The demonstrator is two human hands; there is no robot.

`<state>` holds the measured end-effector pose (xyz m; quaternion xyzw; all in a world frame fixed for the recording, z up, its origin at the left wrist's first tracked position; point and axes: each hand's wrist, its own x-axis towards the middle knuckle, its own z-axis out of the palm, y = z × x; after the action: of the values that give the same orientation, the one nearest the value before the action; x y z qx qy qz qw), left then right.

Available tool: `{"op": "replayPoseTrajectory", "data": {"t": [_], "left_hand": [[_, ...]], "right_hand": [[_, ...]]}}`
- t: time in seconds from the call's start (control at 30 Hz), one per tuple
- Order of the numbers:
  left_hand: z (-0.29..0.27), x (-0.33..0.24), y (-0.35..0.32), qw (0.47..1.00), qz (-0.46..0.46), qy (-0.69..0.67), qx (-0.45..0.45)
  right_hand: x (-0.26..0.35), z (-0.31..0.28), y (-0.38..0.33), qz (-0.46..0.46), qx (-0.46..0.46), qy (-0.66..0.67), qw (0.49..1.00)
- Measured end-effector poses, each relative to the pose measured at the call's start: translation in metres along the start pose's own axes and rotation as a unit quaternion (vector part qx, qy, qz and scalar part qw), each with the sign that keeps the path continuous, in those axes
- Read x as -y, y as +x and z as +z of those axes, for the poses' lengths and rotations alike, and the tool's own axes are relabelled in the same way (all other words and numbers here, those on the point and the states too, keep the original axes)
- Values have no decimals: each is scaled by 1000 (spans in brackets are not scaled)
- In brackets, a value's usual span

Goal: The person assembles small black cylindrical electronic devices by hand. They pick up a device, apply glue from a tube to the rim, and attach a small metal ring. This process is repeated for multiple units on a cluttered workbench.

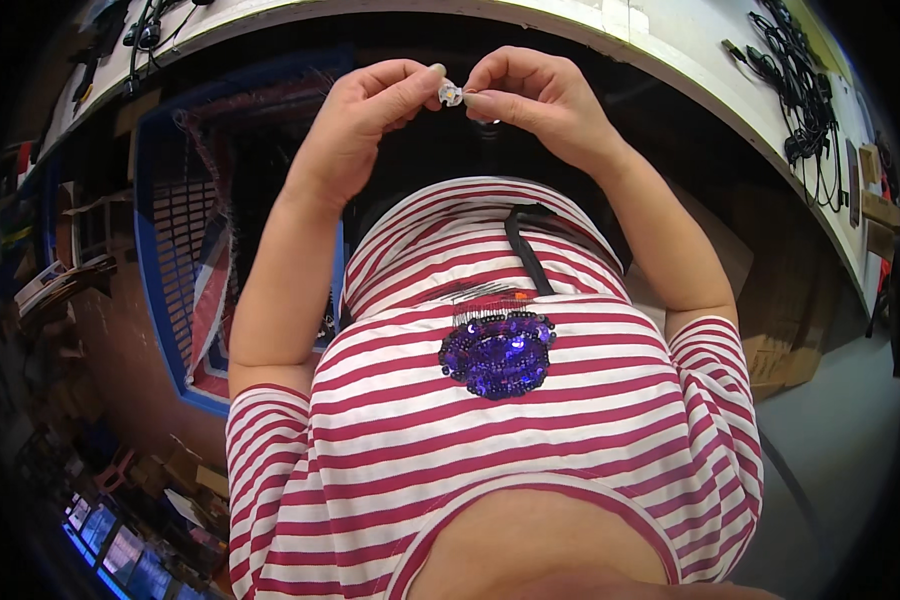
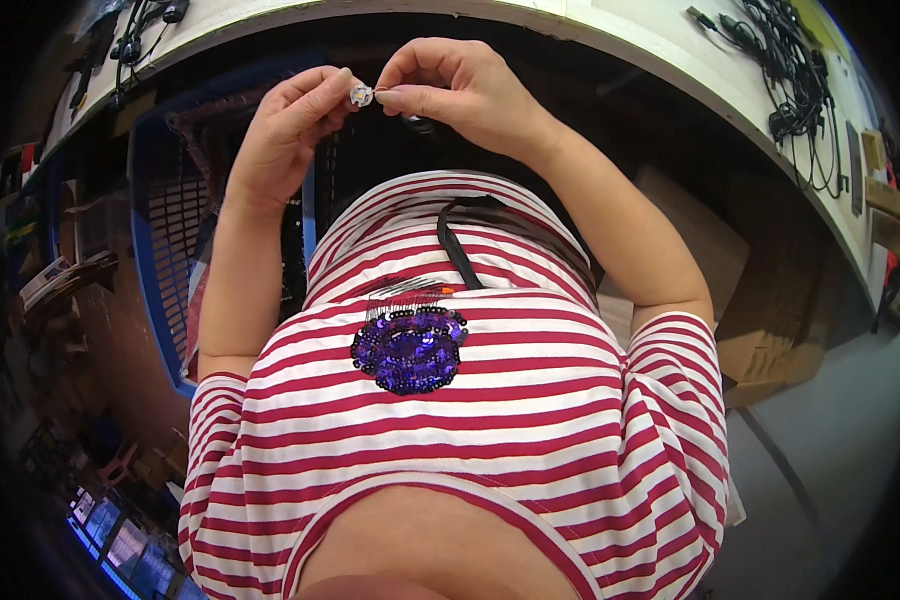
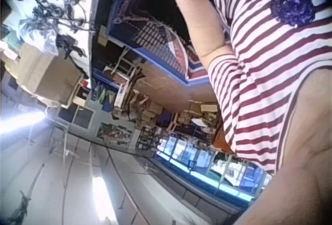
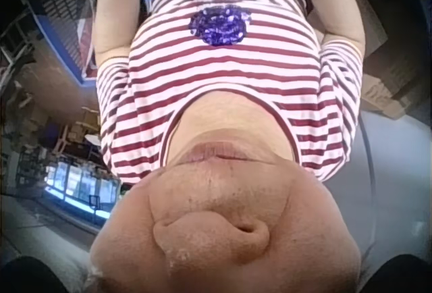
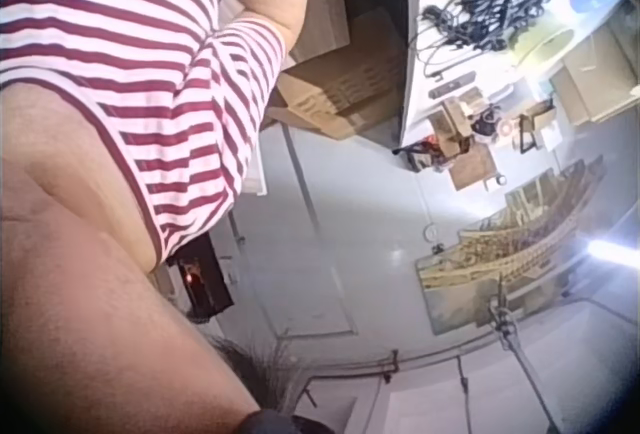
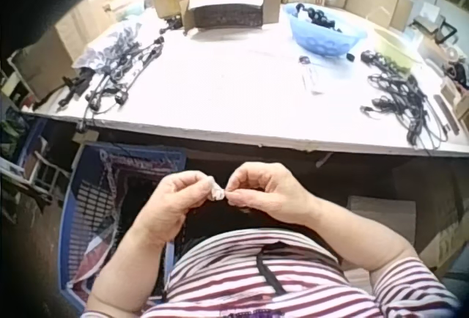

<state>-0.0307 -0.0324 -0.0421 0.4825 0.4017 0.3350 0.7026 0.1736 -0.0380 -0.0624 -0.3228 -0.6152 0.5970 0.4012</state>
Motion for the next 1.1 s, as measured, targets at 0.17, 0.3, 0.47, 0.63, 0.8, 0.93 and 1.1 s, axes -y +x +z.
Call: {"op": "replayPoseTrajectory", "data": {"t": [0.17, 0.3, 0.47, 0.63, 0.8, 0.93, 1.1], "left_hand": [[1, -11, 3, 985, -22, 149, 87], [4, 3, 3, 995, 14, 76, 55], [4, 15, 6, 999, 36, -12, -9], [9, 24, 8, 998, 16, -51, -46], [10, 20, 7, 994, -2, -106, -36], [9, 18, 6, 994, -1, -103, -25], [8, 10, 1, 999, 12, -45, -2]], "right_hand": [[4, -9, 0, 22, 43, -38, 998], [3, -6, -2, 17, 10, -55, 998], [-6, 6, -12, -48, -93, -86, 991], [-7, 14, -14, -165, -159, -224, 947], [-8, 15, -12, -217, -164, -285, 919], [-6, 16, -11, -218, -162, -292, 917], [-2, 16, -13, -172, -150, -274, 934]]}}
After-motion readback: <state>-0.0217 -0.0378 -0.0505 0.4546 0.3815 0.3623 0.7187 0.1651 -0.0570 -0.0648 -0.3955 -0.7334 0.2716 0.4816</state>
